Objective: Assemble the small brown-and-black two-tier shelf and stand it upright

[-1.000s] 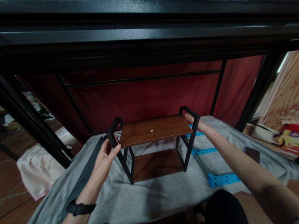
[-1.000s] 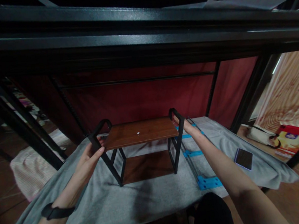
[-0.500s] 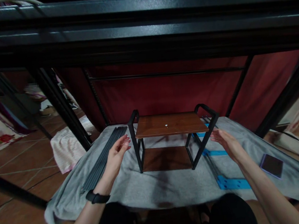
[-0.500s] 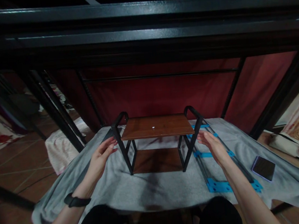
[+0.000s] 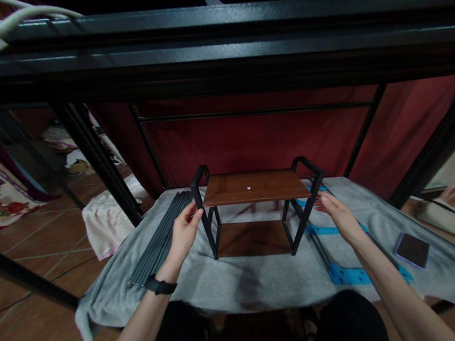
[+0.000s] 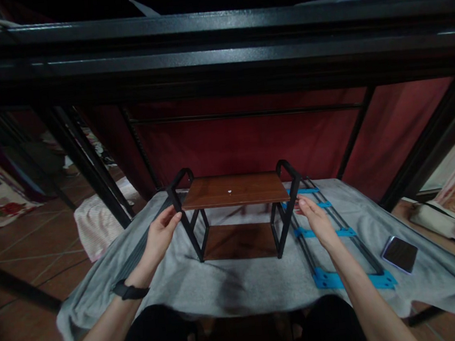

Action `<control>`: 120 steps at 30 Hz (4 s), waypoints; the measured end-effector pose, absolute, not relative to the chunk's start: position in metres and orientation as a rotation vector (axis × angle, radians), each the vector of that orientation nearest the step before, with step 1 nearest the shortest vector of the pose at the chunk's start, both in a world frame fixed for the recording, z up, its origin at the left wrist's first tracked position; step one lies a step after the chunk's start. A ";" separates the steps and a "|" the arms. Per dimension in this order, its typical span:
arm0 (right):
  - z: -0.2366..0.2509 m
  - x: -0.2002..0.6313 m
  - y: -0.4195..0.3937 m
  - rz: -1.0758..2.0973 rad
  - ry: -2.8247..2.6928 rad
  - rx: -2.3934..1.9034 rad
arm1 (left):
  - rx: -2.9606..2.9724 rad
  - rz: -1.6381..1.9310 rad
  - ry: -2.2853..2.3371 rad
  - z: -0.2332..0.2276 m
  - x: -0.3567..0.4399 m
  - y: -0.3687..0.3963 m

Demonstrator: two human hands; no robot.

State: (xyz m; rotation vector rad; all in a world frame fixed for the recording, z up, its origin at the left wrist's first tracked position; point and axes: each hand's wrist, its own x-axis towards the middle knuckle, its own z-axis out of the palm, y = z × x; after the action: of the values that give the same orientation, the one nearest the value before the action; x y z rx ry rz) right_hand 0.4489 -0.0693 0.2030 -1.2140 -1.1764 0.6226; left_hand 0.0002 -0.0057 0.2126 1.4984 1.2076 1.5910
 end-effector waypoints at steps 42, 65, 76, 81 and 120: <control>0.219 0.455 -0.044 0.503 -1.437 -1.255 | 1.383 1.552 1.129 0.226 -0.016 -0.006; 0.221 0.426 -0.057 0.241 -1.490 -1.350 | 1.051 1.599 0.897 0.228 -0.018 0.054; 0.213 0.425 -0.047 0.233 -1.509 -1.351 | 1.090 1.646 0.874 0.237 0.005 0.143; 0.210 0.426 -0.043 0.236 -1.509 -1.318 | 1.085 1.624 0.924 0.233 0.001 0.157; 0.216 0.416 -0.043 0.298 -1.476 -1.302 | 1.335 1.679 1.039 0.248 0.000 0.158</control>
State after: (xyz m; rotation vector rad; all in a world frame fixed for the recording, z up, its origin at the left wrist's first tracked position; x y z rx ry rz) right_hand 0.4164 -0.0434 0.2163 -1.3016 -1.4759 0.2981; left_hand -0.0003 0.1582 0.2478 1.3352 1.0391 1.6789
